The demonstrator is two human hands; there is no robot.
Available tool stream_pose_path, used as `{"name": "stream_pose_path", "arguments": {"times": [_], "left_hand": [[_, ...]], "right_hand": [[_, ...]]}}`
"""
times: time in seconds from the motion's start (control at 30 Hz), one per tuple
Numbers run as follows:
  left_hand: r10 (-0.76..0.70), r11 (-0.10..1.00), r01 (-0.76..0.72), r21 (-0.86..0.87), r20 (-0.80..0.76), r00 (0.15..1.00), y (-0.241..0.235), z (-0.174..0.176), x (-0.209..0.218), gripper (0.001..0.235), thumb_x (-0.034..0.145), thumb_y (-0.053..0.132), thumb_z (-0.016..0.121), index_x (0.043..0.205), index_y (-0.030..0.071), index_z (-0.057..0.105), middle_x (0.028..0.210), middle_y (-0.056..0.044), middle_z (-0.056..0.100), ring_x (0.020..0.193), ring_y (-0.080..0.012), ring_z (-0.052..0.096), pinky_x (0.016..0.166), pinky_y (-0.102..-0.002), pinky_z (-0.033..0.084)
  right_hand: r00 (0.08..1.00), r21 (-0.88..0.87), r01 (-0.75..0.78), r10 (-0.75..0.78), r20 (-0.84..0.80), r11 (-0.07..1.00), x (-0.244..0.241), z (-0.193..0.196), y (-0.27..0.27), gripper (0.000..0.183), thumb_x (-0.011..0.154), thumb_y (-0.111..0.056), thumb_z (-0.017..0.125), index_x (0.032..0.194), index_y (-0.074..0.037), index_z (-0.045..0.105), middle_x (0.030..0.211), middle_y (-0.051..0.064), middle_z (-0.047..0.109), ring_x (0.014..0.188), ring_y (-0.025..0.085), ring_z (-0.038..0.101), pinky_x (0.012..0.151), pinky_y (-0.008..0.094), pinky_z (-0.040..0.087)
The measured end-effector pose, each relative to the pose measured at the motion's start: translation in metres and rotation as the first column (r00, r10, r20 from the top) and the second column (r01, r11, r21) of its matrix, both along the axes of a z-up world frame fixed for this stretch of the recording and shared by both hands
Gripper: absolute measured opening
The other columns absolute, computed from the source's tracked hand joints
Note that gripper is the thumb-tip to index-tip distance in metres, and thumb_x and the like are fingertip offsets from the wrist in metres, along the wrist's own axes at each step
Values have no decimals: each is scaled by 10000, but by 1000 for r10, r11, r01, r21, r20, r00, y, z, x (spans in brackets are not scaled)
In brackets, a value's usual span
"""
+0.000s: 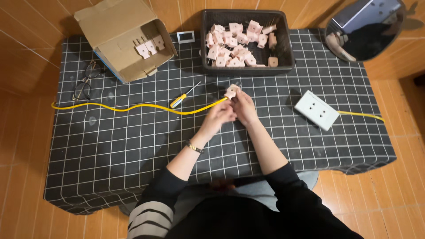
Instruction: The person uses a screwdriver to tighten screws on a pink electrical plug attached to a yellow wire. They then insert the plug into a white socket to test the connection. Afterward, they disassemble the plug and begin working on another pink plug component.
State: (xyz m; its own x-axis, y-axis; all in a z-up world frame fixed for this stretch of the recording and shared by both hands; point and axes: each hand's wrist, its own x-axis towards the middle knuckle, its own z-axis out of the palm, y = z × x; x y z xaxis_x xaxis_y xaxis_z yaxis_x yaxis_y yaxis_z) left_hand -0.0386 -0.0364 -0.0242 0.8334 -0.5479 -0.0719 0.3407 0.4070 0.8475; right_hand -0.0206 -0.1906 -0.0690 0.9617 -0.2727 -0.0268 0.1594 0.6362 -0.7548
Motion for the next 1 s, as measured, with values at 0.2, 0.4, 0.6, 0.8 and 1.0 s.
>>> {"name": "stream_pose_path", "arguments": {"times": [0.2, 0.4, 0.6, 0.8, 1.0], "left_hand": [[-130, 725, -655, 212, 977, 172, 38, 25, 35, 176, 899, 75, 735, 1056, 150, 764, 1050, -22, 656, 1085, -255, 634, 952, -396, 526], [-250, 55, -696, 716, 685, 685, 90, 6, 62, 570, 771, 52, 760, 1327, 112, 647, 1216, -149, 604, 1116, -362, 557, 929, -537, 477], [-117, 476, -637, 607, 761, 638, 87, 33, 61, 451, 878, -133, 618, 1266, 86, 688, 1146, -154, 694, 1124, -387, 629, 968, -473, 512], [12, 730, -555, 400, 804, 595, 86, 53, 57, 179, 1076, 100, 614, 1219, 79, 719, 1077, -153, 729, 1005, -379, 713, 855, -437, 596], [-119, 707, -626, 328, 928, 352, 82, 28, 59, 167, 963, 198, 789, 1127, 178, 768, 1069, -43, 716, 1000, -273, 726, 860, -406, 593]], "right_hand": [[997, 67, -61, 63, -38, 996, -5, 13, 1, 312, 1073, -233, 598, 1300, -20, 595, 1319, 229, 694, 1185, 328, 722, 1015, 464, 598], [995, 142, -91, 96, -25, 986, -6, 40, 11, 408, 1091, -273, 542, 1369, 16, 620, 1293, 237, 709, 1112, 307, 753, 962, 418, 644], [990, 176, -125, 134, -43, 976, -4, 44, 4, 391, 1097, -235, 488, 1355, 18, 639, 1298, 230, 708, 1105, 308, 757, 959, 410, 647], [990, 166, -135, 140, -24, 977, -1, 28, -6, 452, 1087, -233, 446, 1431, 27, 580, 1295, 230, 711, 1073, 313, 765, 956, 431, 643], [985, 178, -167, 172, -13, 970, 2, 17, -10, 488, 1064, -248, 453, 1451, 28, 564, 1295, 232, 710, 1055, 307, 766, 950, 435, 639]]}}
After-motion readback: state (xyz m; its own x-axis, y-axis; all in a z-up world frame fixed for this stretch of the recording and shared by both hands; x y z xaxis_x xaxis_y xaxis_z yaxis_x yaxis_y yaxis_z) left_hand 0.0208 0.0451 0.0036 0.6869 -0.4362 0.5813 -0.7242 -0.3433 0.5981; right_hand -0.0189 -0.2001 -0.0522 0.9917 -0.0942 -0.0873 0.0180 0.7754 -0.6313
